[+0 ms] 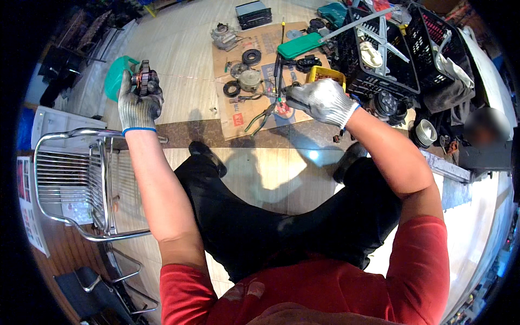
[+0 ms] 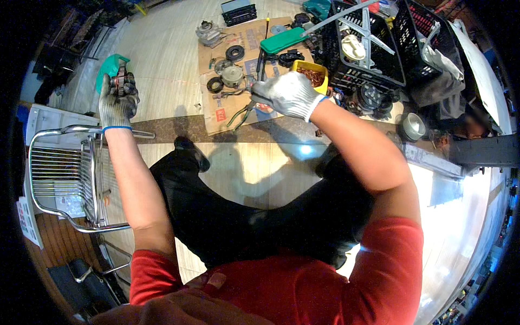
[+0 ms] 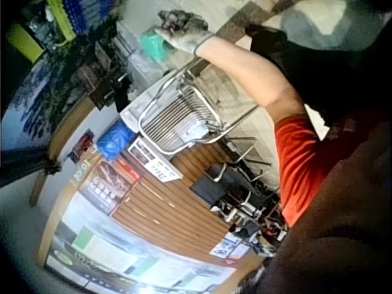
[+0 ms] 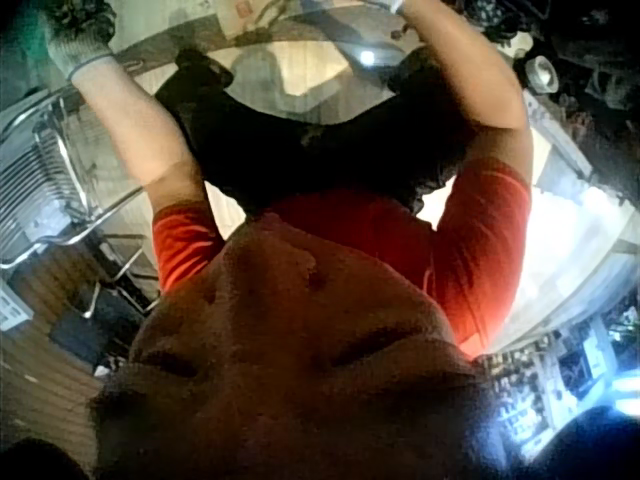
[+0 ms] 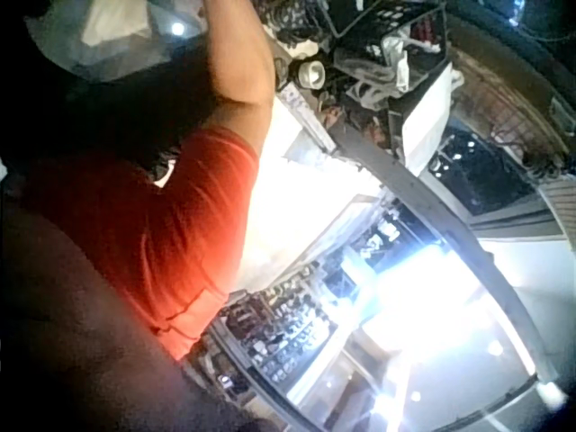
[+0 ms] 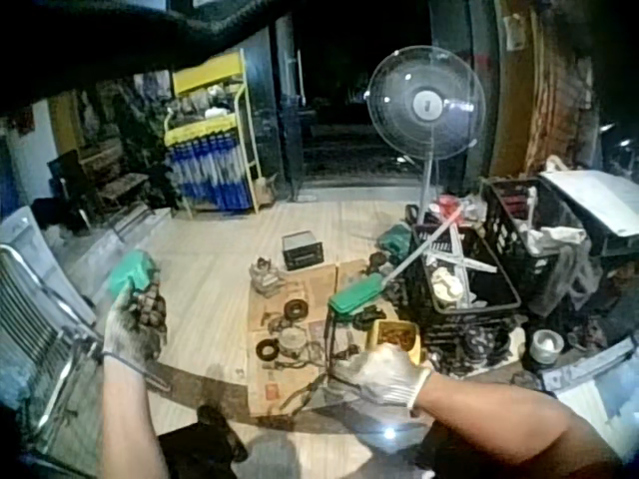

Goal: The person, wearing gloves, uses a metal wire to secure parts of a stator or similar mechanical component while sitting on the floor.

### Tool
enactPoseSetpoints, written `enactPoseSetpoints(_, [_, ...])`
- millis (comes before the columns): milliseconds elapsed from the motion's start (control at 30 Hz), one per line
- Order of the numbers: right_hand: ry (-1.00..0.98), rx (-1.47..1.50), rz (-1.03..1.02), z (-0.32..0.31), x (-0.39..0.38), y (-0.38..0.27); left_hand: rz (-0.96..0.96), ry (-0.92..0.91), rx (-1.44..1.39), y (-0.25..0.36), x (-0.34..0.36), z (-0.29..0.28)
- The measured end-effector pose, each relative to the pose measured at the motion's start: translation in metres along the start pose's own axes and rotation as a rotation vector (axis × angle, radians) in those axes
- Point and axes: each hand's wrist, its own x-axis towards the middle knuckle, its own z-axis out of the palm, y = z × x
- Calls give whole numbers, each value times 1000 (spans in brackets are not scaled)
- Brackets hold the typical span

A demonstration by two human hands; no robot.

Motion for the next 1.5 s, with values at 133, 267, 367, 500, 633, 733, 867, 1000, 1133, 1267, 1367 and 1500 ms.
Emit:
enactPoseSetpoints(133, [-97, -151, 21, 3, -19, 8, 58, 45, -59, 3, -3, -2])
enactPoseSetpoints(267, [-159, -174, 11, 13, -33, 11, 151, -18, 20, 13, -3, -11])
enactPoseSetpoints(367, [-180, -289, 5, 32, -66, 31, 191, -3, 62, -5, -11, 9])
enactPoseSetpoints(500, [-386, -308, 45, 36, -91, 34, 148, -31, 54, 4, 0, -1])
enactPoseSetpoints(633, [-671, -286, 146, 53, -119, 35, 180, -68, 130, 5, -10, 5])
enactPoseSetpoints(733, [-713, -146, 124, 51, -130, 31, 242, -76, 158, 6, -11, 1])
enactPoseSetpoints(867, [-739, -142, 193, 68, -161, 57, 243, -56, 94, 14, -14, 0])
enactPoseSetpoints(1000, [-988, -285, 380, 60, -182, 97, 221, -37, 56, 25, -16, -11])
enactPoseSetpoints(1133, [-1180, -218, 519, 41, -190, 122, 278, -65, 138, 23, -13, -21])
enactPoseSetpoints(1267, [-1040, 42, 452, 43, -165, 140, 324, -96, 293, -11, -21, 13])
enactPoseSetpoints(1367, [-717, 12, 498, -4, -47, 58, 349, -141, 462, -33, -43, 40])
enactPoseSetpoints(1500, [-89, 423, 303, -21, 32, -8, 339, -272, 523, -65, -41, 55])
